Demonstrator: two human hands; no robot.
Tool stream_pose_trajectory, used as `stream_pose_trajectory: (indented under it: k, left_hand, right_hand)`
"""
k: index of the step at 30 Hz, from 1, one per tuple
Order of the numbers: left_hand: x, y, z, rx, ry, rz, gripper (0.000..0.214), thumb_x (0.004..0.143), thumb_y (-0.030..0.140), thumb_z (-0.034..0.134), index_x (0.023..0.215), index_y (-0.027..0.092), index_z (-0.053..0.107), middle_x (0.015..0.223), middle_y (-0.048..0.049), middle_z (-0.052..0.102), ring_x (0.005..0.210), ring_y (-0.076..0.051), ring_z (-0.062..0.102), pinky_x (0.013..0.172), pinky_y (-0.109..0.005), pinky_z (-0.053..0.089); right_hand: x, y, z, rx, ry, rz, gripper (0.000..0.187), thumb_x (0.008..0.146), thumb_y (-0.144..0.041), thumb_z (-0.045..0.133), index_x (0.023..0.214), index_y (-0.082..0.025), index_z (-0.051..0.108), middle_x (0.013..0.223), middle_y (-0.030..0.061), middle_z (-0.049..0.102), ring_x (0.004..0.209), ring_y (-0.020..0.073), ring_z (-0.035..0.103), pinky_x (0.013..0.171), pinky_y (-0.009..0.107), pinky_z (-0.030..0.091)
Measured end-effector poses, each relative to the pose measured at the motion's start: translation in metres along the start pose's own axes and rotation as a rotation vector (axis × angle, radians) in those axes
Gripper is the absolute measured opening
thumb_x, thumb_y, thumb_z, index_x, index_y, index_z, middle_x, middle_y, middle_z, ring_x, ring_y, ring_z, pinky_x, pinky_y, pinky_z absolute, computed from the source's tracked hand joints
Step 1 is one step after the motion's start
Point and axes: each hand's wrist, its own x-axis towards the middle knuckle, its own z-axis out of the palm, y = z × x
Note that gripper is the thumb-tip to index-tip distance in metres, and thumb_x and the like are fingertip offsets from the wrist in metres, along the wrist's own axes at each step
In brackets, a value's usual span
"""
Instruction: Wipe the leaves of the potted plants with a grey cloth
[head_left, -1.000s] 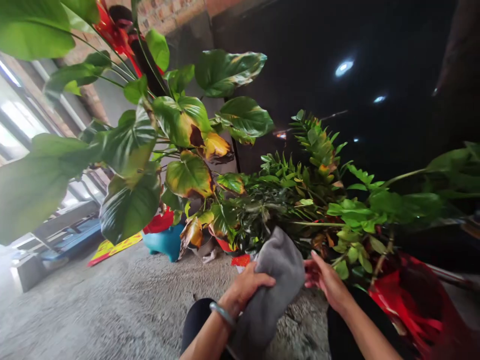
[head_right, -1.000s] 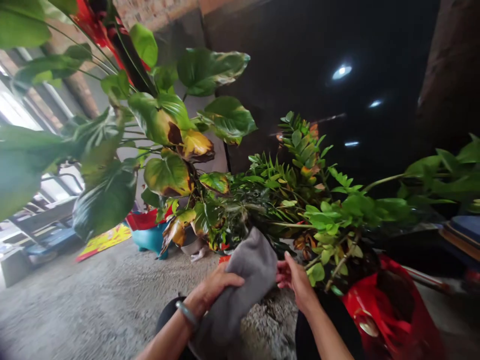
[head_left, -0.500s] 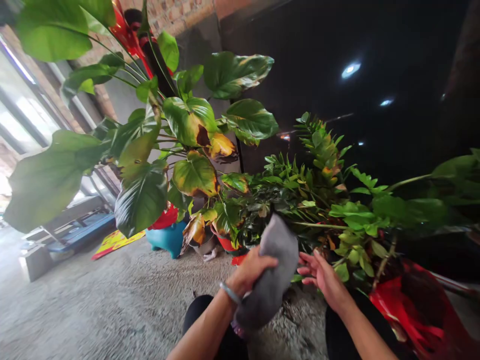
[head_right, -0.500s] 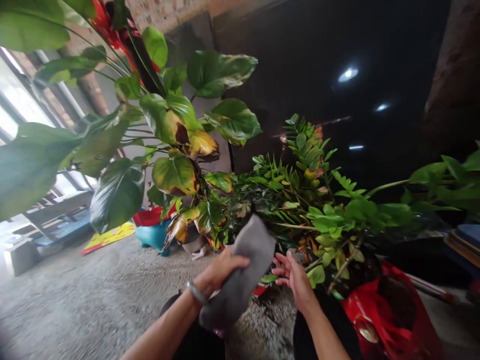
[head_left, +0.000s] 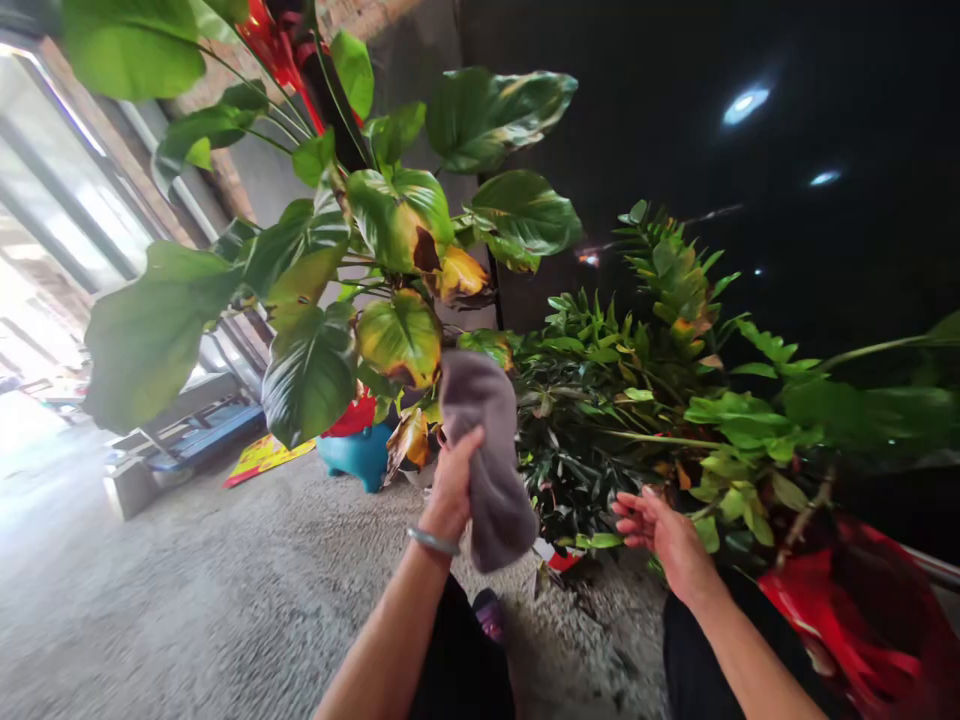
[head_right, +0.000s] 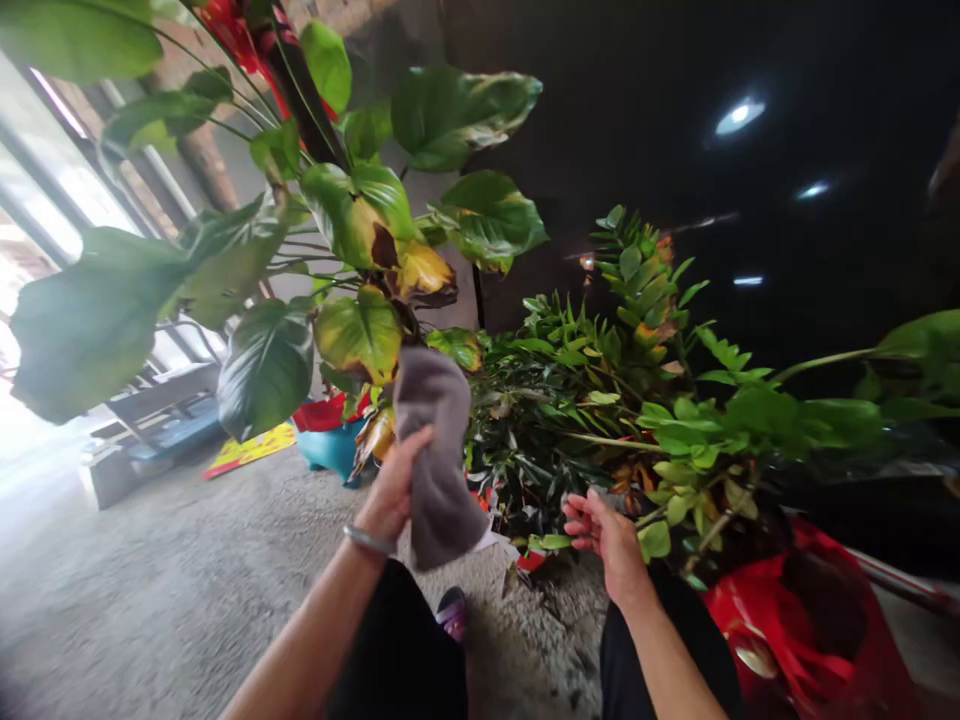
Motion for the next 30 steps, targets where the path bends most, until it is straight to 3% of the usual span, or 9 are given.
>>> stream_pose_trajectory:
  k: [4,7,10,12,15,20,23,27,30]
  left_hand:
    - [-0.022,-0.040,-0.036,0.219,-0.192,-0.276,0.018,0.057,0.018,0.074,0.073,0.011,0.070,0.055,-0.0044,0.069,0.044,-0.016,0.060,0.044,-0.025,0.048]
    - [-0.027,-0.010,-0.040,0.177,-0.214,-0.147,0.029,0.056,0.022,0.079,0.082,0.012,0.072,0.065,-0.0044,0.073,0.053,-0.018,0.065,0.049,-0.025,0.052]
    - [-0.008,0.036,-0.019,0.028,-0.125,0.130,0.032,0.059,0.021,0.076,0.089,0.012,0.070,0.067,-0.0012,0.073,0.052,-0.015,0.064,0.049,-0.023,0.052]
    - [0.008,0.046,-0.004,-0.070,-0.040,0.201,0.028,0.060,0.018,0.073,0.087,0.013,0.068,0.064,0.0006,0.071,0.050,-0.014,0.063,0.050,-0.024,0.052]
    - [0.016,0.011,-0.003,0.006,0.035,0.055,0.019,0.061,0.017,0.071,0.079,0.014,0.066,0.054,0.0013,0.065,0.045,-0.015,0.059,0.048,-0.026,0.050]
    - [-0.015,-0.065,-0.051,0.284,-0.260,-0.351,0.021,0.052,0.020,0.073,0.072,0.013,0.069,0.058,-0.0046,0.069,0.051,-0.019,0.061,0.050,-0.028,0.048]
    - [-0.025,-0.042,-0.058,0.232,-0.276,-0.251,0.032,0.050,0.020,0.075,0.082,0.013,0.070,0.065,-0.0040,0.072,0.057,-0.019,0.064,0.054,-0.028,0.050]
    - [-0.005,0.022,-0.023,0.036,-0.059,0.071,0.037,0.057,0.022,0.075,0.092,0.014,0.066,0.066,-0.0001,0.070,0.053,-0.017,0.064,0.052,-0.028,0.053]
    - [0.012,0.026,-0.003,-0.050,0.051,0.079,0.026,0.061,0.016,0.070,0.086,0.014,0.064,0.058,0.0012,0.067,0.049,-0.016,0.062,0.053,-0.028,0.054]
  right_hand:
    - [-0.001,0.000,-0.001,0.004,-0.040,0.021,0.038,0.056,-0.052,0.078,0.068,-0.016,0.076,0.068,0.0117,0.076,0.054,0.0195,0.065,0.046,0.028,0.050]
    - [-0.002,-0.001,0.000,0.018,-0.038,0.020,0.039,0.050,-0.052,0.081,0.064,-0.016,0.076,0.065,0.0113,0.075,0.053,0.0192,0.064,0.047,0.028,0.050]
    - [-0.003,-0.002,0.004,0.029,-0.047,0.008,0.041,0.045,-0.052,0.083,0.065,-0.017,0.077,0.068,0.0101,0.076,0.054,0.0191,0.064,0.047,0.028,0.050]
    - [-0.004,-0.002,0.006,0.035,-0.066,-0.005,0.042,0.044,-0.051,0.085,0.070,-0.018,0.078,0.074,0.0095,0.077,0.056,0.0193,0.065,0.046,0.028,0.050]
    - [-0.007,-0.001,0.008,0.029,-0.100,-0.006,0.048,0.041,-0.049,0.087,0.077,-0.020,0.079,0.082,0.0099,0.078,0.060,0.0198,0.066,0.046,0.028,0.049]
    - [-0.008,-0.003,0.003,0.008,-0.139,-0.010,0.051,0.041,-0.058,0.085,0.072,-0.018,0.080,0.075,0.0122,0.078,0.059,0.0198,0.065,0.047,0.028,0.049]
    - [-0.007,-0.004,0.001,0.021,-0.123,-0.013,0.054,0.038,-0.062,0.084,0.069,-0.018,0.079,0.072,0.0118,0.077,0.056,0.0181,0.063,0.047,0.027,0.049]
    - [-0.005,-0.003,0.002,0.046,-0.133,0.001,0.049,0.039,-0.056,0.086,0.069,-0.019,0.079,0.071,0.0103,0.077,0.055,0.0176,0.063,0.047,0.027,0.049]
    - [-0.004,-0.003,0.003,0.062,-0.171,0.015,0.044,0.043,-0.051,0.085,0.073,-0.019,0.079,0.075,0.0099,0.078,0.057,0.0181,0.064,0.047,0.027,0.050]
